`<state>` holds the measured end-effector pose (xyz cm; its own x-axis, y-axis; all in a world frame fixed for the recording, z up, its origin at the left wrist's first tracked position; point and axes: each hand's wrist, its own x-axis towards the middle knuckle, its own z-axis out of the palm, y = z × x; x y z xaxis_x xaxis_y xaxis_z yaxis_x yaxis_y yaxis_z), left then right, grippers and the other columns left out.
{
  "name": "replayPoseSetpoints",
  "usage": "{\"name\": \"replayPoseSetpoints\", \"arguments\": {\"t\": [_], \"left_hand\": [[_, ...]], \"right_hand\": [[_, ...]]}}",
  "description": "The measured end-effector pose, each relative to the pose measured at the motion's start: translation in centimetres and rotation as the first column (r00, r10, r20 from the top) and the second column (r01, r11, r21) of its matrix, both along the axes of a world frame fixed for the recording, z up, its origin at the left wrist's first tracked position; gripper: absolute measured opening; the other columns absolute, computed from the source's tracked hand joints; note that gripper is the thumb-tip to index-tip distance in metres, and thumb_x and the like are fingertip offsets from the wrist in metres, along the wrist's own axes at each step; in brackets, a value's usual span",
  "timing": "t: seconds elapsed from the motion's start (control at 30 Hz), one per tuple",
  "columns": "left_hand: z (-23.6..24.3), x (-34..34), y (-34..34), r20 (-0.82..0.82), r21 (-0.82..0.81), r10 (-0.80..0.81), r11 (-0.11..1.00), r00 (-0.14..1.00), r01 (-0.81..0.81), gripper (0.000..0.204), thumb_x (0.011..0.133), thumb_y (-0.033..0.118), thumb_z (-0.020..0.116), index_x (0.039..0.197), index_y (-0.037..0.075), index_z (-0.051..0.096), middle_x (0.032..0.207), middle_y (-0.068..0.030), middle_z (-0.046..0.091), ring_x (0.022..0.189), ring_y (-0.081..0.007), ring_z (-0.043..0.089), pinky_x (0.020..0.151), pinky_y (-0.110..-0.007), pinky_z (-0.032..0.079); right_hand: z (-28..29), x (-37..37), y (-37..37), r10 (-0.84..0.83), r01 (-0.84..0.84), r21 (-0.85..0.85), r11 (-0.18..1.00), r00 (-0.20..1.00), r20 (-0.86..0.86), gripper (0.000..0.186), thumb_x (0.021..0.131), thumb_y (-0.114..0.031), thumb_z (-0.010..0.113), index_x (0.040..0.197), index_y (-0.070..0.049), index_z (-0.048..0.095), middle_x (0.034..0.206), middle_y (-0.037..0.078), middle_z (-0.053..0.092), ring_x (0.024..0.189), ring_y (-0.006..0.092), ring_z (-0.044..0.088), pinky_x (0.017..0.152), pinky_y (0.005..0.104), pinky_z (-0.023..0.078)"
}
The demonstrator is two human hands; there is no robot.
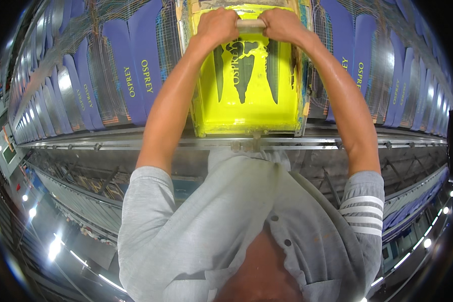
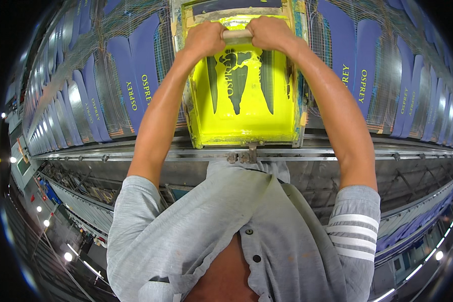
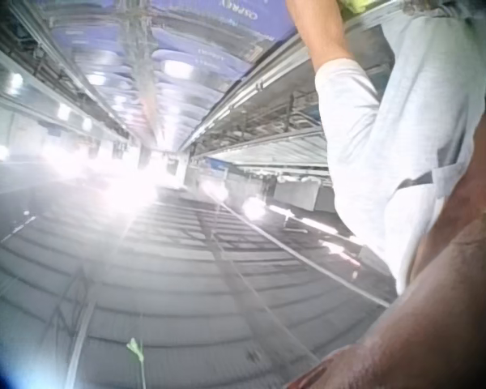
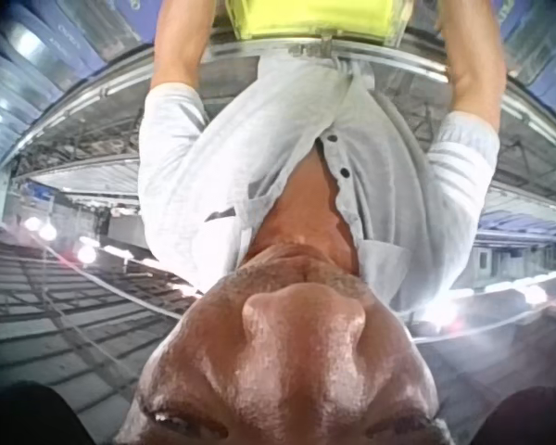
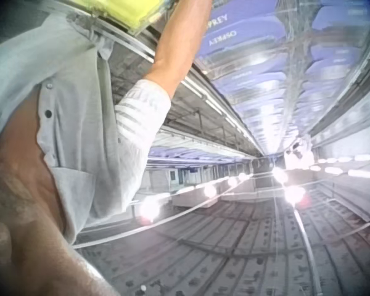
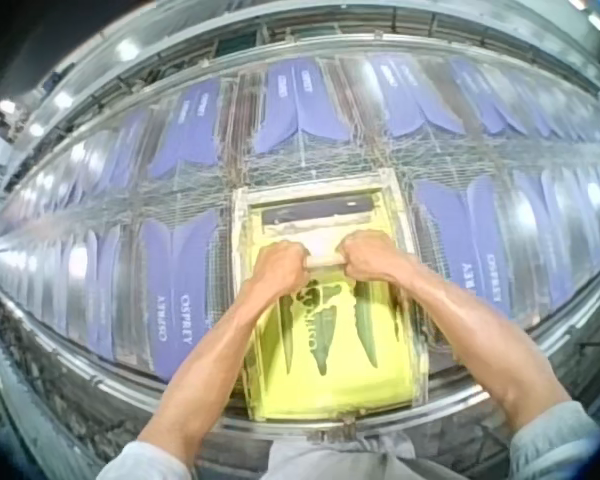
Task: The person performs screen printing on a purple t-shirt using a yellow squeegee and a screen frame. They repeatedly pull the squeegee across the screen to apply ink, then lift the screen to reveal the printed logo before lowering it to continue the process.
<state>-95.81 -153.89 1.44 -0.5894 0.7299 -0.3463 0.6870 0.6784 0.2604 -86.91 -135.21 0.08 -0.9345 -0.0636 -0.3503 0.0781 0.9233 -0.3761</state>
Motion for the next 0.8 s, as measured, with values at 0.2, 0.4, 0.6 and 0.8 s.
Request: {"name": "replayPoseSetpoints", "arguments": {"t": [0.2,0.4,0.6,0.8], "left_hand": [[0.6,3.4,-1.5,0.022,0.033,0.009,0.999,1.0,-0.009,0.022,0.071,0.012,0.067,0.091,0.013,0.077,0.077,-0.0155,0.071,0.074,-0.0335,0.07,0.068,-0.045,0.055],[0.1,15.4,-8.7,0.1,0.108,0.062,0.991,0.993,-0.073,0.031,0.072,0.006,0.064,0.098,0.017,0.077,0.082,-0.0115,0.072,0.07,-0.0319,0.069,0.061,-0.043,0.055],[-0.7,19.6,-11.5,0.049,0.193,-0.019,0.981,0.999,0.009,0.038,0.069,0.004,0.064,0.105,0.012,0.073,0.099,-0.0106,0.071,0.083,-0.0316,0.069,0.068,-0.043,0.054],[-0.2,19.3,-11.0,0.058,0.176,0.035,0.983,0.998,-0.045,0.037,0.07,0.007,0.069,0.105,0.013,0.076,0.099,-0.0135,0.073,0.092,-0.0332,0.069,0.081,-0.044,0.054]], "right_hand": [[0.2,3.4,-2.3,-0.053,0.054,0.02,0.998,0.998,-0.024,0.018,0.078,-0.011,0.065,0.095,-0.01,0.071,0.087,0.012,0.07,0.085,0.0348,0.068,0.073,0.049,0.054],[0.8,15.4,-8.9,0.068,-0.083,-0.071,0.994,0.979,-0.19,0.012,0.072,-0.004,0.062,0.083,-0.005,0.067,0.087,0.011,0.065,0.085,0.0319,0.063,0.084,0.0441,0.05],[2.7,19.1,-8.7,-0.011,0.049,-0.404,0.913,0.995,0.096,0.047,0.081,-0.033,0.073,0.118,-0.004,0.067,0.109,0.015,0.065,0.106,0.0339,0.061,0.095,0.0433,0.046],[-1.3,17.6,1.6,-0.835,0.826,-0.16,0.541,0.504,-0.221,0.041,0.089,-0.038,0.065,0.112,-0.006,0.064,0.125,0.027,0.054,0.113,0.0449,0.057,0.086,0.0529,0.05]]}}
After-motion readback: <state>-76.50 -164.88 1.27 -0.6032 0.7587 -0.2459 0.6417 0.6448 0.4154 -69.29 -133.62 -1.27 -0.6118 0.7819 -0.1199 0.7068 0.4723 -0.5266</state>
